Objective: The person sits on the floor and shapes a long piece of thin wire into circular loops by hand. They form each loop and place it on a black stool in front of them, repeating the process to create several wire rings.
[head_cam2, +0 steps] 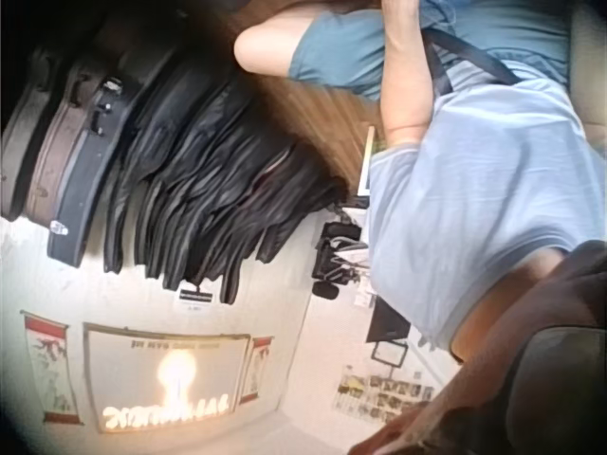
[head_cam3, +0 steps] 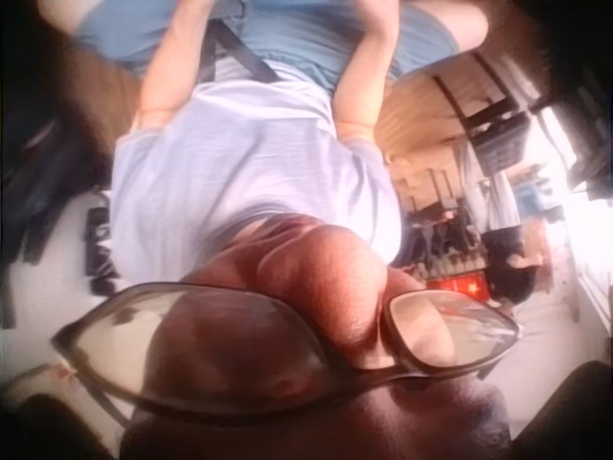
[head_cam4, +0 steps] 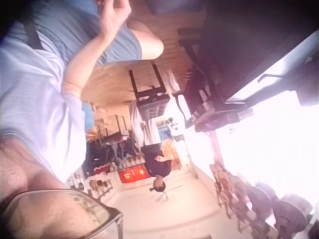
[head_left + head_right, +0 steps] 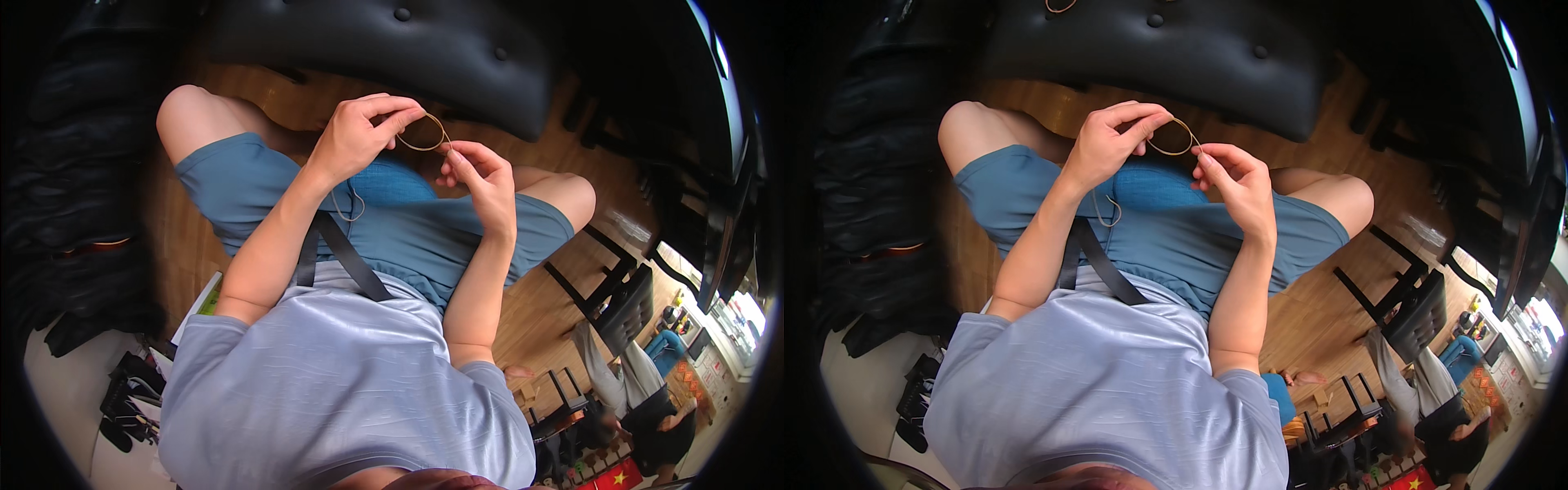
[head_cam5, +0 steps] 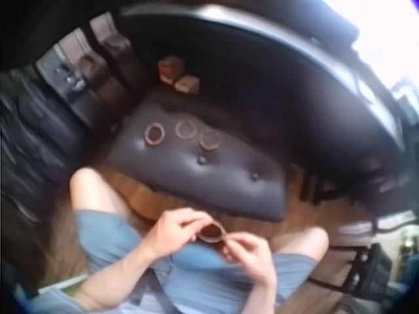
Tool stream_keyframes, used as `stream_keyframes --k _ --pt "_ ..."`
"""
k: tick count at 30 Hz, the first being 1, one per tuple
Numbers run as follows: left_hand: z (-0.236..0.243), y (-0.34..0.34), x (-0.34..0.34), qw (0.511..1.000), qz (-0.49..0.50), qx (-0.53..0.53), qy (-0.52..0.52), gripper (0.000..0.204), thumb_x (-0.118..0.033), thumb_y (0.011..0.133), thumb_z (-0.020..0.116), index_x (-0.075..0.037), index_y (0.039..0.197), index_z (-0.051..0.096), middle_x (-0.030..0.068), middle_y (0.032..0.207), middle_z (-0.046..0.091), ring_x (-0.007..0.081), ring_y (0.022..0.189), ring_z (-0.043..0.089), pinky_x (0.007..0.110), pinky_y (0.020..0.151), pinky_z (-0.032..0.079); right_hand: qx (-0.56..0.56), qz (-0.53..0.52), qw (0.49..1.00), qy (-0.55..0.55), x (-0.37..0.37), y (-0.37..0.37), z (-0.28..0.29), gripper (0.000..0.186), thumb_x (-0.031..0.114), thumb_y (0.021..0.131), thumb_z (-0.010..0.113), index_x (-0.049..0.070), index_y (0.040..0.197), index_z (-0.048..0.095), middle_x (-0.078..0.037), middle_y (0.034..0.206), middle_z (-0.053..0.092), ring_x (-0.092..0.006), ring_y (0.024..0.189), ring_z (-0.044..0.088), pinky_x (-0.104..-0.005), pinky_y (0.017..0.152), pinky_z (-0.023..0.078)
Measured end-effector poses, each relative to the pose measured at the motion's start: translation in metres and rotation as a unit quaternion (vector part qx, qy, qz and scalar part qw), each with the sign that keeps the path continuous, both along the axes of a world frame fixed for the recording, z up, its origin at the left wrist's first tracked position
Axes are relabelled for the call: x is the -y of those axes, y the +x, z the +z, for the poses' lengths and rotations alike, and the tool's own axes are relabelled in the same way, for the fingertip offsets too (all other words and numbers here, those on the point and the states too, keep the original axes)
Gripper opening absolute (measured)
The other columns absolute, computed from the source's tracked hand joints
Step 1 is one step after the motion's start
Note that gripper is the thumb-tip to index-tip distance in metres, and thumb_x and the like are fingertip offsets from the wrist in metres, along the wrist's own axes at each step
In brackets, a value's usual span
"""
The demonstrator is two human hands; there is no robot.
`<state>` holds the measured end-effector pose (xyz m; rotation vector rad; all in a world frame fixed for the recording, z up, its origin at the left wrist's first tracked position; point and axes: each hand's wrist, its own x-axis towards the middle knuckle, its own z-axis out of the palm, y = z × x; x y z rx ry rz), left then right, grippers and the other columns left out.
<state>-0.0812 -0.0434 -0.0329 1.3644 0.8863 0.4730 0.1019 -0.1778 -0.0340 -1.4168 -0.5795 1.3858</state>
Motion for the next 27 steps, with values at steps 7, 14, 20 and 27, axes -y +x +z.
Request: stream_keyframes --k 7,14,20,27 --pt "-0.008 -0.002 -0.001 0.991 0.007 0.099 0.088 0.016 -0.009 0.094 0.070 -0.001 0.105 0.076 0.0071 0.097 0.068 0.0132 0.078 0.069 0.025 0.072 0.058 -0.078 -0.007 0.995 0.054 0.003 0.000 0.001 0.017 0.003 0.091 0.070 -0.006 0.106 0.069 -0.010 0.088 0.069 -0.0161 0.073 0.067 -0.0289 0.067 0.057" --pt "-0.014 0.003 0.018 0.987 0.013 0.141 -0.071 0.021 -0.010 0.098 0.065 0.002 0.114 0.071 0.0062 0.096 0.067 0.0149 0.076 0.070 0.026 0.074 0.060 0.003 -0.025 0.990 0.138 0.003 -0.006 -0.011 0.023 -0.007 0.081 0.077 -0.004 0.101 0.067 -0.009 0.087 0.069 -0.0155 0.073 0.067 -0.0263 0.061 0.055" --pt "-0.008 0.000 0.017 0.979 0.001 0.109 -0.172 0.028 -0.021 0.099 0.065 0.001 0.115 0.071 0.0058 0.084 0.068 0.0121 0.069 0.068 0.025 0.067 0.058 0.071 -0.148 0.979 0.122 -0.007 -0.017 -0.016 0.032 -0.005 0.080 0.080 0.003 0.101 0.057 -0.008 0.087 0.069 -0.0114 0.073 0.066 -0.0223 0.058 0.054" --pt "-0.012 0.000 0.019 0.976 0.038 0.108 -0.186 0.028 -0.021 0.099 0.067 0.001 0.116 0.071 0.0053 0.085 0.068 0.0117 0.070 0.068 0.025 0.067 0.058 0.039 -0.133 0.988 0.068 -0.007 -0.019 -0.012 0.021 -0.001 0.085 0.077 -0.005 0.103 0.067 -0.007 0.088 0.069 -0.0123 0.071 0.068 -0.0240 0.063 0.059"
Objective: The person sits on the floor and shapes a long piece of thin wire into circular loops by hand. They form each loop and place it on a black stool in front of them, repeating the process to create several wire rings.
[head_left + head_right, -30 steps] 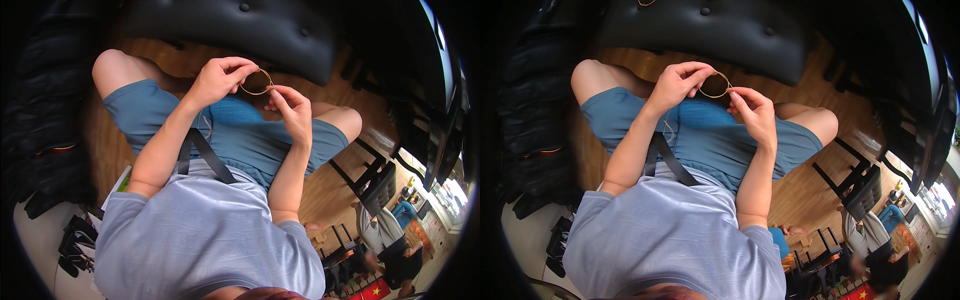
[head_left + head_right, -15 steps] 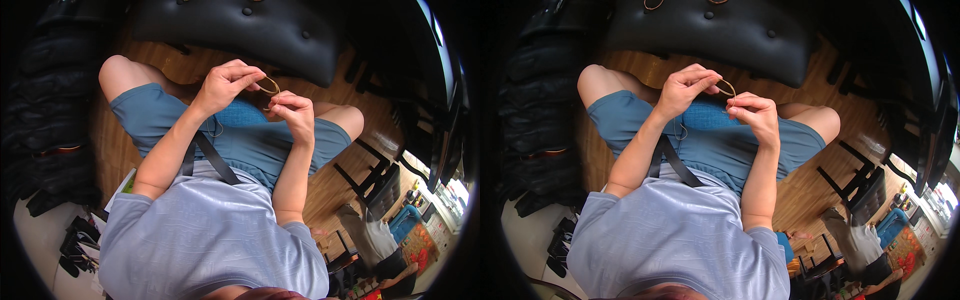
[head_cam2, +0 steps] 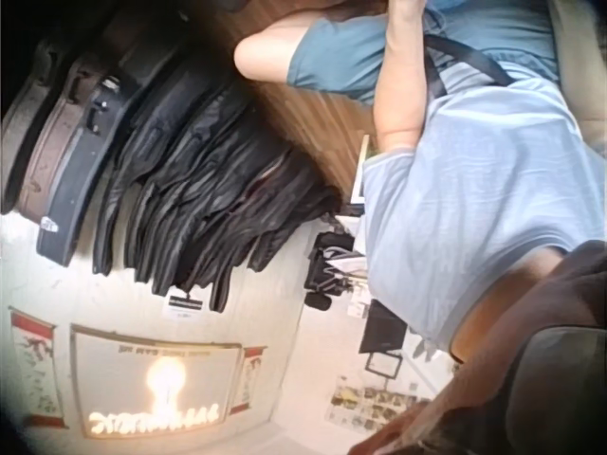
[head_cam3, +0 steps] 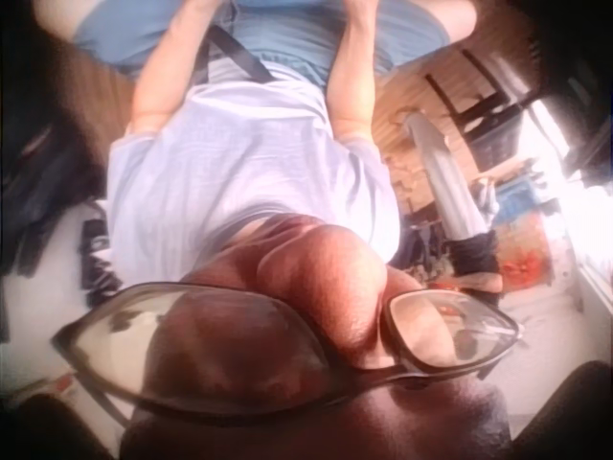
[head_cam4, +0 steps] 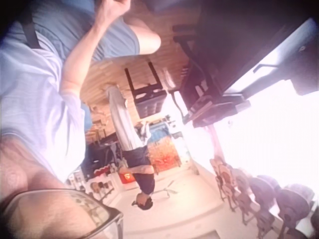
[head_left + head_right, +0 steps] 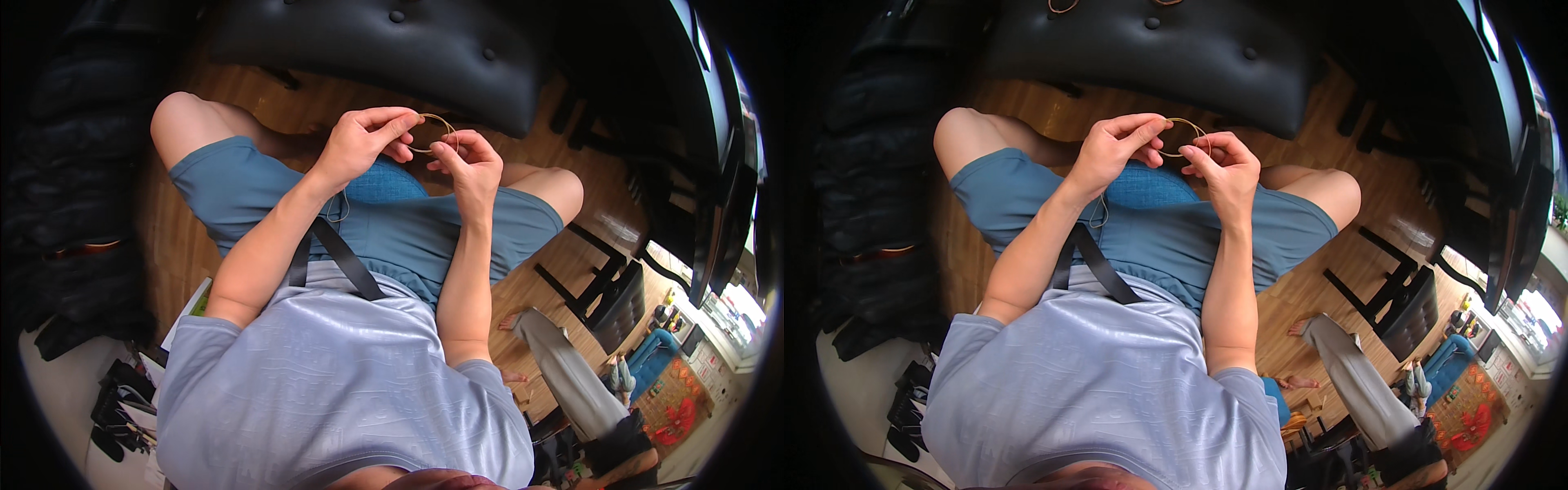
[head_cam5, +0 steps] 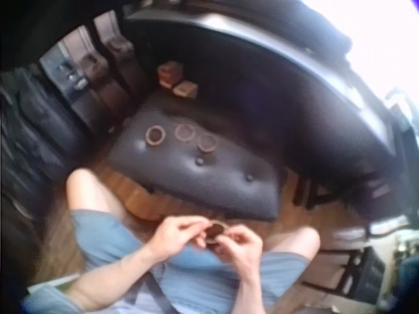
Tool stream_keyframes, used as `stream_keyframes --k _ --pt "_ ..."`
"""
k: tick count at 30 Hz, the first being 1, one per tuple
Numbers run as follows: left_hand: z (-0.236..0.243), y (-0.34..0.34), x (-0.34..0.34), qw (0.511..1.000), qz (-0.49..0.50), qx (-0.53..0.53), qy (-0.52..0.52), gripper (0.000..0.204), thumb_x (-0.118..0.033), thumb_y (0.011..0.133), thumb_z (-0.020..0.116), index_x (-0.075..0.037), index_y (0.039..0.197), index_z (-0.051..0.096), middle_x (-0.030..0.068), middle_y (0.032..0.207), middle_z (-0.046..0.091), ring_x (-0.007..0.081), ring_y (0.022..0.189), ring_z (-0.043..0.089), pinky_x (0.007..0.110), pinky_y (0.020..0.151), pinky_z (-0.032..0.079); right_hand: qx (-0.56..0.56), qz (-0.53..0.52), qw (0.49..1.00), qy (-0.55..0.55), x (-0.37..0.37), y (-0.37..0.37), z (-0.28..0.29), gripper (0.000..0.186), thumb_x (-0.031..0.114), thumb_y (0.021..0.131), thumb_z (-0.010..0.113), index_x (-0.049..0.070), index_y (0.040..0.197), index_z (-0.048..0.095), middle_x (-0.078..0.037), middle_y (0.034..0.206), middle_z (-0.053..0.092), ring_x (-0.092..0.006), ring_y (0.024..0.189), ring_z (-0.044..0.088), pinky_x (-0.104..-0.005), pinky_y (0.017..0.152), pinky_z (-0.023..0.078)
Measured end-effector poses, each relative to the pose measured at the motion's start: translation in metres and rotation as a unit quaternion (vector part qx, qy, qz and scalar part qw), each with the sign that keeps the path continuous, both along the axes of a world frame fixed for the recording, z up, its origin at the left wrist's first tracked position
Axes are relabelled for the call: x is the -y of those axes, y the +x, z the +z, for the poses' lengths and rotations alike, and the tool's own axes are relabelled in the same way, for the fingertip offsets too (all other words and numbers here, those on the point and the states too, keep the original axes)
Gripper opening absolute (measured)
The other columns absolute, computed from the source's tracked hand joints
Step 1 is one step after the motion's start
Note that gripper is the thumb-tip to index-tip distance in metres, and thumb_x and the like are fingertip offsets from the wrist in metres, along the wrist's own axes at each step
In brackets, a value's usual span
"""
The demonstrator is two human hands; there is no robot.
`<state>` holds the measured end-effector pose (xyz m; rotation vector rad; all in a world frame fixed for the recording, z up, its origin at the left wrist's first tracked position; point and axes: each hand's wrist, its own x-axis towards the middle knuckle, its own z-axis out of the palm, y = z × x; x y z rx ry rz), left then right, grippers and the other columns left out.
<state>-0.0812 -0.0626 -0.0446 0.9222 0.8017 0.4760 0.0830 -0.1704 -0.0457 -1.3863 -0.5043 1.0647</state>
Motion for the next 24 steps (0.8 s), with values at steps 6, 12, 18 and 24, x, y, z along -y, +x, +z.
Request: stream_keyframes --k 6,12,18,24 --pt "-0.011 -0.003 0.001 0.991 0.060 -0.028 0.114 0.028 -0.020 0.097 0.068 0.001 0.116 0.071 0.0057 0.086 0.067 0.0127 0.072 0.070 0.025 0.067 0.058 -0.087 0.063 0.994 -0.009 0.005 0.005 0.012 0.023 0.005 0.095 0.067 -0.007 0.114 0.067 -0.011 0.097 0.069 -0.0153 0.083 0.068 -0.0282 0.073 0.059" --pt "0.002 -0.014 -0.005 0.999 -0.010 0.014 -0.030 0.031 -0.024 0.098 0.067 0.001 0.116 0.070 0.0053 0.084 0.066 0.0125 0.068 0.069 0.025 0.065 0.058 -0.130 0.155 0.971 0.130 0.012 0.008 -0.010 0.035 0.005 0.087 0.075 -0.003 0.120 0.066 -0.012 0.105 0.064 -0.0146 0.083 0.063 -0.0296 0.073 0.054" --pt "0.003 -0.015 -0.001 0.998 -0.035 0.016 -0.047 0.032 -0.026 0.099 0.065 0.001 0.116 0.070 0.0050 0.082 0.066 0.0121 0.065 0.068 0.025 0.063 0.058 -0.132 0.135 0.981 0.051 0.003 -0.005 0.005 0.051 0.005 0.079 0.083 0.000 0.126 0.063 -0.005 0.092 0.064 -0.0118 0.081 0.061 -0.0262 0.068 0.053" --pt "-0.001 -0.012 -0.001 0.999 -0.033 0.008 0.001 0.028 -0.024 0.099 0.066 -0.001 0.113 0.072 0.0052 0.085 0.069 0.0111 0.073 0.067 0.025 0.069 0.056 0.025 0.044 0.997 0.059 0.001 -0.014 -0.002 0.017 -0.004 0.090 0.068 -0.006 0.106 0.072 -0.010 0.108 0.068 -0.0129 0.084 0.065 -0.0233 0.068 0.055"
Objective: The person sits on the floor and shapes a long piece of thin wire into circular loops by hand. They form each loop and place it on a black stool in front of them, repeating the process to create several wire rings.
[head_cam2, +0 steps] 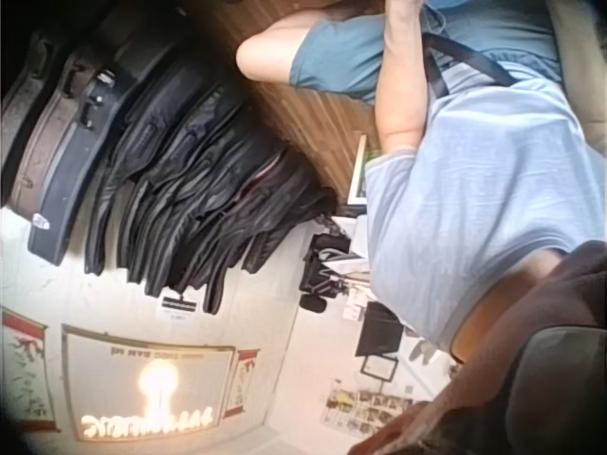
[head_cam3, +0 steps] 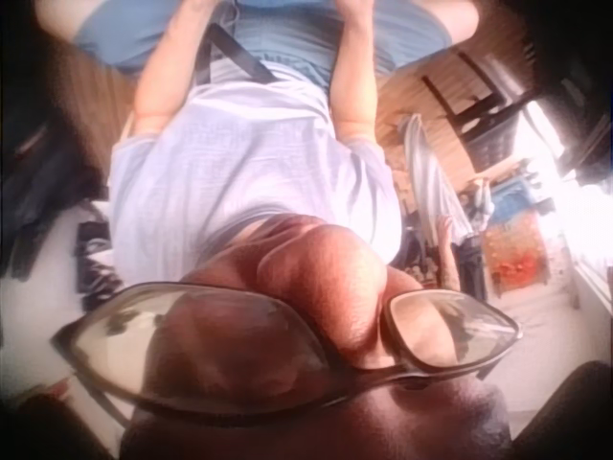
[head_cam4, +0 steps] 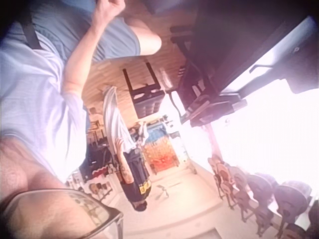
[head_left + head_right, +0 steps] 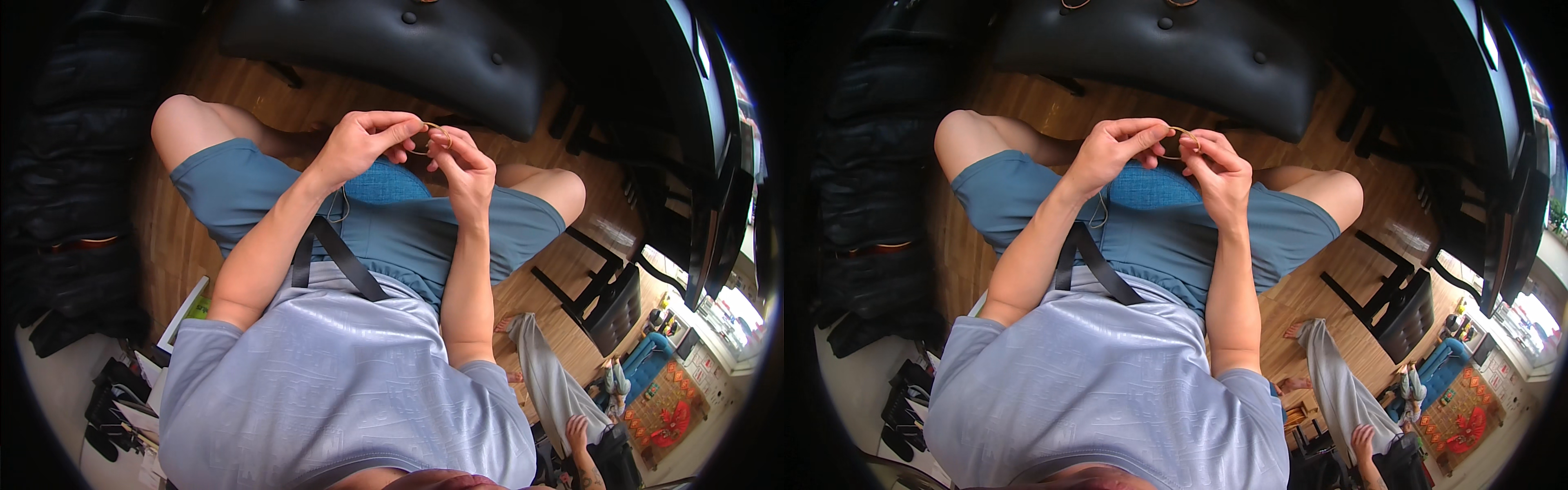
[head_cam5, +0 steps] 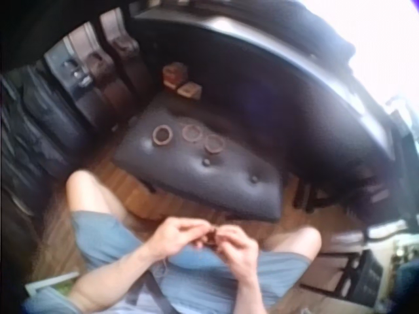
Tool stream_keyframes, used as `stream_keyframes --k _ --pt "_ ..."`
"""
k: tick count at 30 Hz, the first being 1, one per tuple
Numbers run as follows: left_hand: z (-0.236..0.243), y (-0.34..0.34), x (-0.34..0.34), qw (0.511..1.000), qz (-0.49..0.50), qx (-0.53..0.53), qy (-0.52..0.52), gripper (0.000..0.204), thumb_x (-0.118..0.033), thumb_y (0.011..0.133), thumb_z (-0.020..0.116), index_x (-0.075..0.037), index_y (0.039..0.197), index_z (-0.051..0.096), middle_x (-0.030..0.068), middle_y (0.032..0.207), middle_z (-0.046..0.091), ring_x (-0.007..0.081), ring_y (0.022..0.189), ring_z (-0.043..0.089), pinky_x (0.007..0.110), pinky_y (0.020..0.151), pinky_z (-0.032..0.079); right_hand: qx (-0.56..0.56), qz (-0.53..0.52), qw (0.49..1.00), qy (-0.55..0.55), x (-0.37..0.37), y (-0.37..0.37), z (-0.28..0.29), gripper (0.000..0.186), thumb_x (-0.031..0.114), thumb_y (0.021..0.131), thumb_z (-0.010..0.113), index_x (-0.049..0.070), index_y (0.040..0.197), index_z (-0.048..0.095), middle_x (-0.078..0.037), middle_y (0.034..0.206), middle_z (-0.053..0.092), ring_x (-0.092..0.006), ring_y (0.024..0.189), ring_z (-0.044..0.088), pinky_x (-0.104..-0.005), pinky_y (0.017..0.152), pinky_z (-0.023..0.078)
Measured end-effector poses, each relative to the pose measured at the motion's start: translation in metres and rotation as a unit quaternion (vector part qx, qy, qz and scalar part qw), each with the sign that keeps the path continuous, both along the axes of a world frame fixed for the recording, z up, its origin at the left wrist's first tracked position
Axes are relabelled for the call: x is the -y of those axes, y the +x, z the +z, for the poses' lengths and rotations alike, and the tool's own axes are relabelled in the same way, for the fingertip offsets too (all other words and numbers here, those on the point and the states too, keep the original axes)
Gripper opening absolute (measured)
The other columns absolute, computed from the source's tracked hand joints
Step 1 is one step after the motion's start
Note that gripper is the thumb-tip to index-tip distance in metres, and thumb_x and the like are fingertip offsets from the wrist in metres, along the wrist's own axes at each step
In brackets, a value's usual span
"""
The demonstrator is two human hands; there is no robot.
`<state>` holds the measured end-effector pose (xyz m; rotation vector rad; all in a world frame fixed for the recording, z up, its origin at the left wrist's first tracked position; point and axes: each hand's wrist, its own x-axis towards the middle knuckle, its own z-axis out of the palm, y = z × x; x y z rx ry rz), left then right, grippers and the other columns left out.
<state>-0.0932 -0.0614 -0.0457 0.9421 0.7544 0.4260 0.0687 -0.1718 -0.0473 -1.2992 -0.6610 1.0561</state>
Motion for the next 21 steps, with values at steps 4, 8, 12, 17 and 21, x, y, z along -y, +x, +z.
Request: stream_keyframes --k 4,8,12,17,21 --pt "-0.002 0.005 0.003 0.999 0.004 -0.002 0.046 0.026 -0.022 0.099 0.066 -0.001 0.113 0.073 0.0051 0.089 0.071 0.0101 0.079 0.065 0.025 0.074 0.055 0.043 -0.029 0.998 -0.021 -0.004 0.000 -0.009 0.021 0.002 0.095 0.066 -0.001 0.114 0.072 -0.006 0.100 0.071 -0.0095 0.082 0.065 -0.0233 0.070 0.056" --pt "-0.003 0.006 -0.001 0.999 -0.015 0.001 0.049 0.026 -0.021 0.101 0.063 -0.001 0.115 0.071 0.0043 0.090 0.070 0.0099 0.078 0.064 0.025 0.074 0.054 0.083 -0.038 0.993 -0.072 -0.006 -0.001 -0.009 0.024 0.008 0.096 0.067 0.001 0.118 0.071 -0.003 0.092 0.071 -0.0079 0.079 0.065 -0.0236 0.069 0.056" --pt "-0.003 0.003 -0.004 0.998 -0.036 0.009 0.042 0.026 -0.020 0.102 0.061 -0.001 0.117 0.069 0.0033 0.090 0.069 0.0100 0.079 0.063 0.025 0.076 0.054 0.009 -0.014 0.993 -0.113 -0.005 0.003 -0.002 0.024 0.012 0.096 0.068 0.000 0.117 0.071 -0.003 0.089 0.070 -0.0083 0.078 0.065 -0.0241 0.069 0.057" --pt "-0.004 0.002 -0.012 0.992 -0.023 0.015 0.124 0.025 -0.017 0.103 0.058 0.001 0.118 0.069 0.0037 0.094 0.069 0.0109 0.086 0.064 0.026 0.081 0.054 -0.088 -0.001 0.990 -0.110 -0.005 0.009 0.000 0.025 0.013 0.096 0.069 -0.002 0.116 0.070 -0.004 0.089 0.070 -0.0101 0.077 0.066 -0.0257 0.071 0.059" --pt "-0.005 0.001 -0.015 0.979 -0.048 -0.011 0.196 0.025 -0.015 0.102 0.058 0.001 0.120 0.068 0.0045 0.098 0.071 0.0126 0.089 0.065 0.028 0.086 0.053 0.012 -0.016 0.996 -0.091 -0.008 0.008 -0.006 0.022 0.011 0.095 0.070 -0.004 0.111 0.071 -0.008 0.090 0.072 -0.0110 0.076 0.068 -0.0251 0.070 0.059"
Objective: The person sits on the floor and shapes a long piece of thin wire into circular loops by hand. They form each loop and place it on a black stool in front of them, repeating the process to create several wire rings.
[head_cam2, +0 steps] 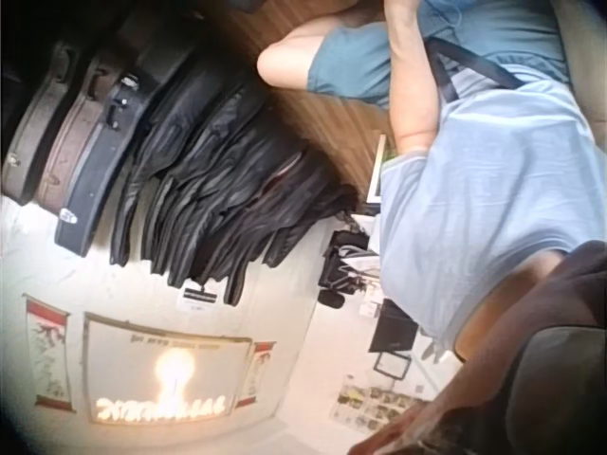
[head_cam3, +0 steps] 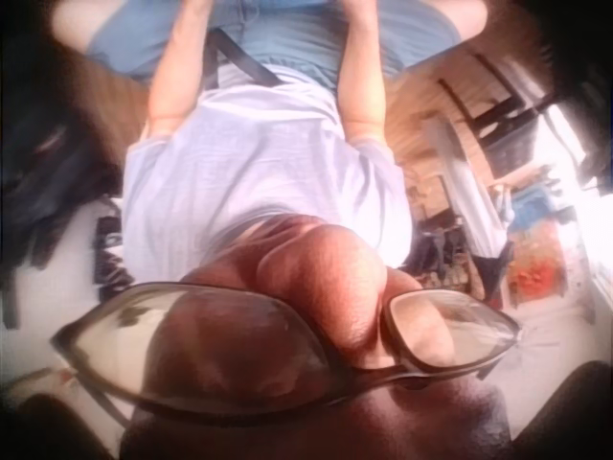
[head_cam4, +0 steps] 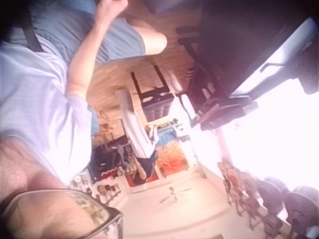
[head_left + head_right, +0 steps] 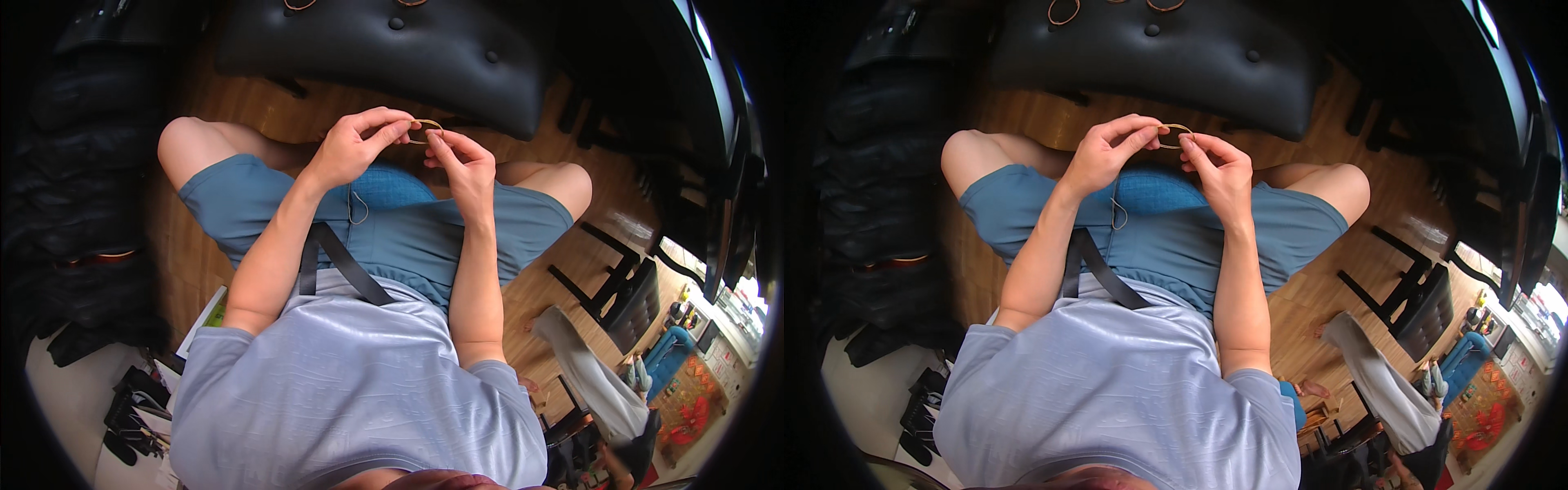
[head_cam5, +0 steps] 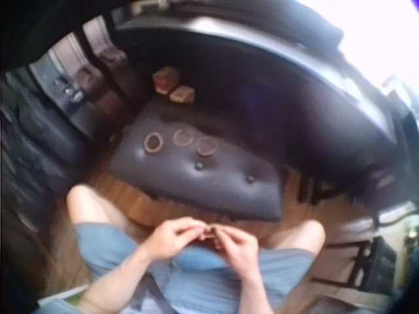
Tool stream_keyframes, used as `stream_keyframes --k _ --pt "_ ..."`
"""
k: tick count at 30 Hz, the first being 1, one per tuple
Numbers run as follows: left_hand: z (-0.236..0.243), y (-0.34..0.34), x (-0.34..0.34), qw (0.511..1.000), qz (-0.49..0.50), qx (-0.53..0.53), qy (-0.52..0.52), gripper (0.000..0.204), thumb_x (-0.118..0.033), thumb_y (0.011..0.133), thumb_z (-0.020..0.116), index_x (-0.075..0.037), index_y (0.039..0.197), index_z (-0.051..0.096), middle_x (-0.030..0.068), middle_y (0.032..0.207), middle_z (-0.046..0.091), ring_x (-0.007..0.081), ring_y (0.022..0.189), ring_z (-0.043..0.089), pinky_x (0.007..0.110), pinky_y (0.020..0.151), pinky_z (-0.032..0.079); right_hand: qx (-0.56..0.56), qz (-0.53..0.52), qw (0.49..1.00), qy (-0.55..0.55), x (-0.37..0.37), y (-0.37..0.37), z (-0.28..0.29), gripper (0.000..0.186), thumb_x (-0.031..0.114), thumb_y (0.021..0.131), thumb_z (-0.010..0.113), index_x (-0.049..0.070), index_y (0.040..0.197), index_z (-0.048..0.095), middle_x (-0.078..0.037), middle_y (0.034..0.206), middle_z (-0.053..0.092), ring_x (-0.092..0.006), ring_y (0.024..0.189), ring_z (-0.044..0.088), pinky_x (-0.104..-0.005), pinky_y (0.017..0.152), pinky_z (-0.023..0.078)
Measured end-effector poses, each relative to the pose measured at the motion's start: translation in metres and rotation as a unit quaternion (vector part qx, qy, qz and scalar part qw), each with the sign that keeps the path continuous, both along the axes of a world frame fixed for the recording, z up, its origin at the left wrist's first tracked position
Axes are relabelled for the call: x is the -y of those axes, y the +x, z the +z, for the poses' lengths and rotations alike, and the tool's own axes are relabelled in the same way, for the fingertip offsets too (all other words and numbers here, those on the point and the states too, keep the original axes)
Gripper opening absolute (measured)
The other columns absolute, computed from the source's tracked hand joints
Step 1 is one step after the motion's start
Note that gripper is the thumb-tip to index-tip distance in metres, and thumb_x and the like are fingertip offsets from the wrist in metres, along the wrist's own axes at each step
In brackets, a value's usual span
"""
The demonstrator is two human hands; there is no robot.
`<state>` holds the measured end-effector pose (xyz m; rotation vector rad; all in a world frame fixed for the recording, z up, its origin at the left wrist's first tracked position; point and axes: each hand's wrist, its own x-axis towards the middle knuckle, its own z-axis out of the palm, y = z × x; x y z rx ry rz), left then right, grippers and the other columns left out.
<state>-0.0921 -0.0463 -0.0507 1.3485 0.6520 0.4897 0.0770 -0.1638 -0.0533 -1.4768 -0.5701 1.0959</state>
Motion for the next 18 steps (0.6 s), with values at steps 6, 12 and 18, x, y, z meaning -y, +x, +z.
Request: stream_keyframes --k 6,12,18 --pt "0.015 0.002 0.006 0.987 -0.044 -0.096 0.120 0.028 -0.016 0.100 0.060 -0.007 0.125 0.068 0.0058 0.092 0.073 0.0145 0.089 0.065 0.031 0.087 0.051 -0.034 -0.011 0.998 -0.047 -0.002 -0.001 -0.001 0.026 0.012 0.095 0.070 -0.005 0.115 0.069 -0.011 0.088 0.073 -0.0118 0.075 0.070 -0.0249 0.069 0.058" --pt "0.016 0.003 0.003 0.975 -0.016 -0.113 0.188 0.025 -0.017 0.096 0.065 -0.006 0.117 0.071 0.0064 0.089 0.073 0.0194 0.089 0.064 0.034 0.081 0.052 -0.111 0.012 0.990 -0.089 0.000 0.001 0.003 0.031 0.019 0.097 0.068 -0.004 0.119 0.066 -0.012 0.094 0.073 -0.0146 0.081 0.071 -0.0257 0.074 0.059" --pt "0.012 0.002 0.001 0.955 0.021 -0.092 0.282 0.016 -0.009 0.092 0.069 -0.001 0.105 0.074 0.0093 0.096 0.071 0.0222 0.088 0.067 0.032 0.078 0.053 -0.112 0.028 0.992 -0.051 0.000 0.003 0.005 0.033 0.019 0.098 0.067 -0.004 0.121 0.064 -0.015 0.104 0.073 -0.0173 0.092 0.071 -0.0281 0.082 0.059"
